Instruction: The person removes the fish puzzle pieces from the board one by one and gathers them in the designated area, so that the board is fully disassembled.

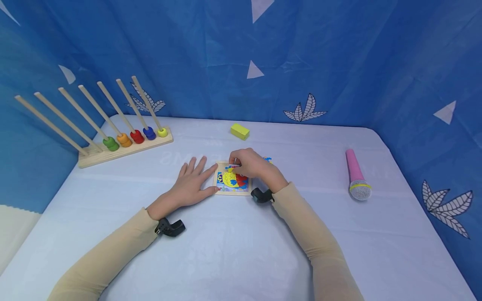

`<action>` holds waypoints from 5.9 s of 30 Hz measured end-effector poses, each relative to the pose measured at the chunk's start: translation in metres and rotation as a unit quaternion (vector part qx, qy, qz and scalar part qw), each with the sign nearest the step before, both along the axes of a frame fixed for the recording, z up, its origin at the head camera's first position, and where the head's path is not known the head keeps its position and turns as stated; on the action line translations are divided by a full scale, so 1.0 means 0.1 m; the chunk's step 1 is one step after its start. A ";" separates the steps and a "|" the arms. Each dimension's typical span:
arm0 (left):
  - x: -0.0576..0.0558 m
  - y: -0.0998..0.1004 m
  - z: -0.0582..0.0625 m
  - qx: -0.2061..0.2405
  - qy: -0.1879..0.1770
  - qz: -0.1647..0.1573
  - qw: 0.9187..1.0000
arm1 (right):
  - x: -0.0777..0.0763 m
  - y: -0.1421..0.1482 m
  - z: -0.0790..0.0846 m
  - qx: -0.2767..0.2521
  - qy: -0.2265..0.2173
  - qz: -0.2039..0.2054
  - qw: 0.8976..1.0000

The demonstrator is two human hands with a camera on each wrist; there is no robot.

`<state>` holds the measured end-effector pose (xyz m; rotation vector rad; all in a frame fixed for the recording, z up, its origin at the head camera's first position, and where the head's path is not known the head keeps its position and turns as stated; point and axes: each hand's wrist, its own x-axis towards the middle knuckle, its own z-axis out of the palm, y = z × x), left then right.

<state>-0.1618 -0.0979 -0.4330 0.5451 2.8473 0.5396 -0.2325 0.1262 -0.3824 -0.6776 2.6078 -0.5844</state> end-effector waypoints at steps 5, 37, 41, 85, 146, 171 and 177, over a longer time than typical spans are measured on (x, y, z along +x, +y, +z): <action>0.01 0.00 0.01 -0.003 0.000 0.001 1.000 | -0.01 0.03 0.02 -0.010 -0.001 0.002 1.000; 0.01 0.00 0.01 0.007 0.009 0.000 1.000 | -0.17 1.38 0.00 -0.047 -0.003 -0.180 0.983; 0.01 0.00 0.01 0.003 0.005 0.000 1.000 | -0.18 1.38 -0.03 -0.047 -0.002 -0.175 0.983; 0.00 0.00 0.00 0.004 0.008 -0.002 1.000 | -0.16 1.31 -0.24 -0.028 0.037 -0.194 0.980; 0.00 -0.04 0.01 -0.001 0.013 -0.006 1.000 | -0.17 1.27 -0.11 -0.032 0.017 -0.201 0.979; 0.00 0.03 0.02 -0.012 -0.007 0.001 1.000 | -0.09 0.31 -0.04 -0.042 -0.004 -0.067 0.997; 0.01 0.01 0.02 -0.007 0.000 0.000 1.000 | -0.08 0.30 -0.06 -0.035 -0.003 -0.055 0.998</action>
